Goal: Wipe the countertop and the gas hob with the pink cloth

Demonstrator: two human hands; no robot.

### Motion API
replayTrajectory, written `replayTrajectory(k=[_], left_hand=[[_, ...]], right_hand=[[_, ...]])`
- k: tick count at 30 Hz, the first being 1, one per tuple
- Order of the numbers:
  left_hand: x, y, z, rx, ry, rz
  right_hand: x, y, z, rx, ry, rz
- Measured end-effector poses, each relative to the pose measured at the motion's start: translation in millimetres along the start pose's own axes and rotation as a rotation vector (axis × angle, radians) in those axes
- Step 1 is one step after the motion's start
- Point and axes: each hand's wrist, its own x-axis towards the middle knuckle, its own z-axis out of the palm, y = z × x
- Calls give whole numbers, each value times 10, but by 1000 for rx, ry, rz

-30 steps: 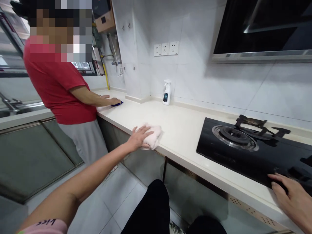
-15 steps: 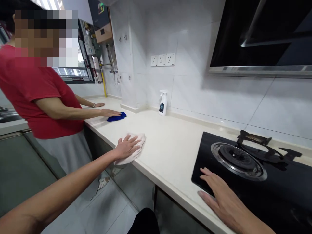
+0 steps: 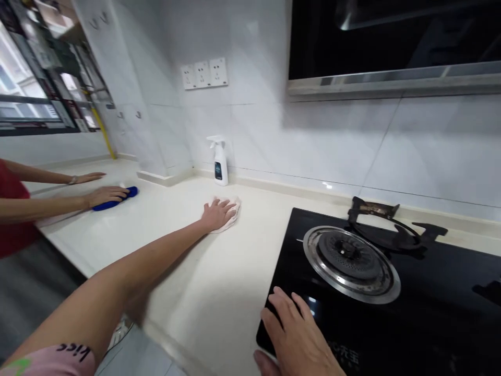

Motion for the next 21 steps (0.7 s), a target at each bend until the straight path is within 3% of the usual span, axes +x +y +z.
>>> replayTrajectory(k=[6, 11, 16, 21], left_hand=[[788, 1105, 300, -71, -18, 157], [1048, 1803, 394, -113, -54, 238], [688, 1931, 290, -103, -57, 276], [-272, 1675, -10, -79, -58, 363]], right_hand=[[38, 102, 113, 10, -110, -12], [41, 117, 95, 152, -200, 67], [147, 71, -213, 323, -330, 194], [217, -13, -394, 433, -370, 315]])
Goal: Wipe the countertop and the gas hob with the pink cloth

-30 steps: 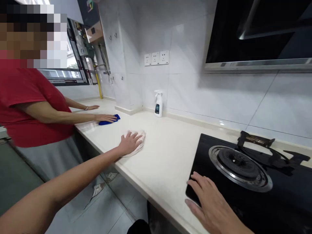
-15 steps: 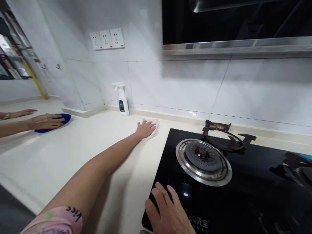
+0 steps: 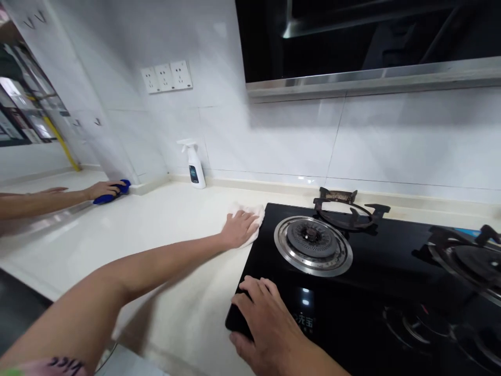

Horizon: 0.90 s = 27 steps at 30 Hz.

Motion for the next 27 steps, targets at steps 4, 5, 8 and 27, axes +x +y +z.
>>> replayTrajectory(k=[4, 5, 8, 27], left_hand=[[-862, 67, -173, -13, 71, 136], [-1006, 65, -201, -27, 95, 171], [-1119, 20, -263, -117, 130, 195], [1809, 1115, 376, -192, -151, 184]], right_hand=[[-13, -9, 107, 26, 57, 0], [-16, -7, 130, 28, 76, -8], [-21, -25, 140, 38, 95, -18], [194, 212, 176, -2, -75, -54]])
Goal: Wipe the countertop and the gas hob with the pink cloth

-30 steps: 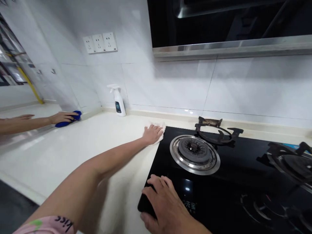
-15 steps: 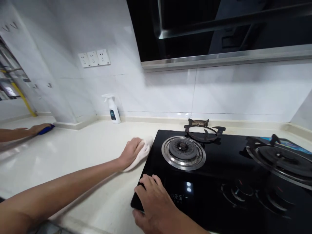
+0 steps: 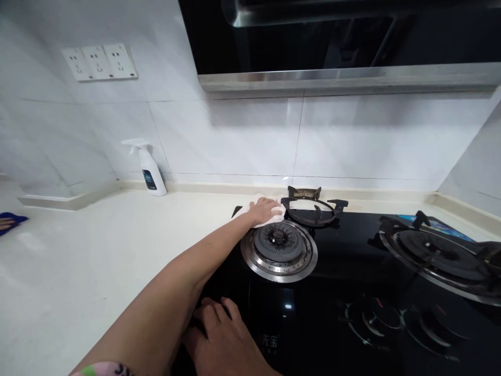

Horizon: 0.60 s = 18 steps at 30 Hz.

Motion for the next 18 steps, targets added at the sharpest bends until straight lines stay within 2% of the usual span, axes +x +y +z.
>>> replayTrajectory(k=[3, 11, 14, 18], left_hand=[[-105, -140, 37, 33, 24, -11], [-703, -422, -142, 118, 69, -149], [-1045, -384, -158, 121, 51, -193], [-1591, -191, -128, 123, 52, -179]], right_hand=[[-40, -25, -32, 28, -2, 3], [-156, -162, -122, 123, 59, 39], [-172, -183, -99, 129, 167, 5], [-151, -198, -45, 189, 405, -95]])
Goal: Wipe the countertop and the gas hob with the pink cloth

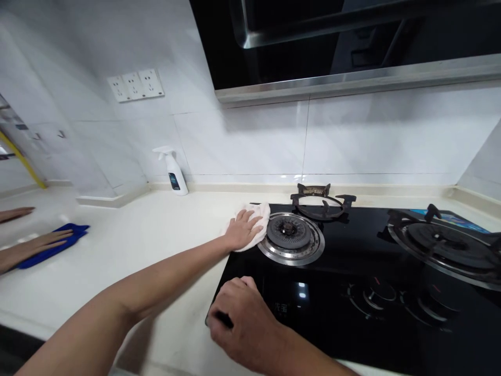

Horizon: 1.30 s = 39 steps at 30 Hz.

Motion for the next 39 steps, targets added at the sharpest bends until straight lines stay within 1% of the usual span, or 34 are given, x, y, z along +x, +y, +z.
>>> replayTrajectory(k=[3, 6, 8, 10, 11, 12, 14, 16, 17, 19, 20, 21, 23, 25, 27, 28, 30, 32, 34, 36, 37, 39], left_hand=[[-398, 116, -33, 1, 11, 30], [-750, 239, -98, -2, -42, 36], [-985, 335, -141, -6, -81, 78], [-1225, 451, -168, -13, -77, 137], [-1342, 512, -174, -20, -62, 165], [-1453, 569, -177, -29, -48, 191], [-1651, 645, -190, -69, -30, 251], [-1808, 623, -235, -153, -19, 337], [-1872, 560, -272, -210, -11, 388], [-1974, 320, -365, -312, 38, 460], [-2018, 146, -413, -338, 75, 468], [-2059, -56, -455, -335, 125, 429], [-2146, -511, -512, -256, 183, 300], [-2253, -956, -525, -139, 170, 185], [-2373, -1304, -497, -50, 136, 112], [-2429, -1424, -473, -24, 127, 85], [-2512, -1552, -424, -6, 132, 48], [-2547, -1569, -389, -7, 151, 39], [-2543, -1543, -373, -16, 159, 46], [-2525, -1523, -366, -28, 158, 48], [-2517, -1521, -362, -32, 156, 45], [-2510, -1525, -351, -36, 150, 41]], right_hand=[[20, -4, 1, -12, 206, -58], [67, 21, -95, -128, 386, -112], [109, 80, -202, -223, 463, -116], [142, 174, -305, -272, 497, -56], [149, 225, -346, -270, 480, -6], [148, 272, -376, -257, 424, 45], [121, 326, -411, -227, 212, 131], [74, 306, -428, -230, -33, 204], [50, 270, -436, -243, -126, 243], [13, 166, -452, -280, -244, 317], [0, 109, -457, -307, -283, 342], [-12, 52, -455, -341, -310, 356], [-42, -51, -426, -410, -313, 342], [-97, -131, -360, -442, -261, 280], [-164, -178, -284, -431, -194, 195], [-188, -184, -261, -409, -175, 147], [-180, -156, -285, -338, -153, 73], [-58, -73, -444, -290, -116, 91], [184, 66, -733, -372, -56, 183], [498, 266, -1091, -584, -16, 302], [659, 388, -1269, -700, -18, 374], [940, 664, -1568, -871, -73, 562]])
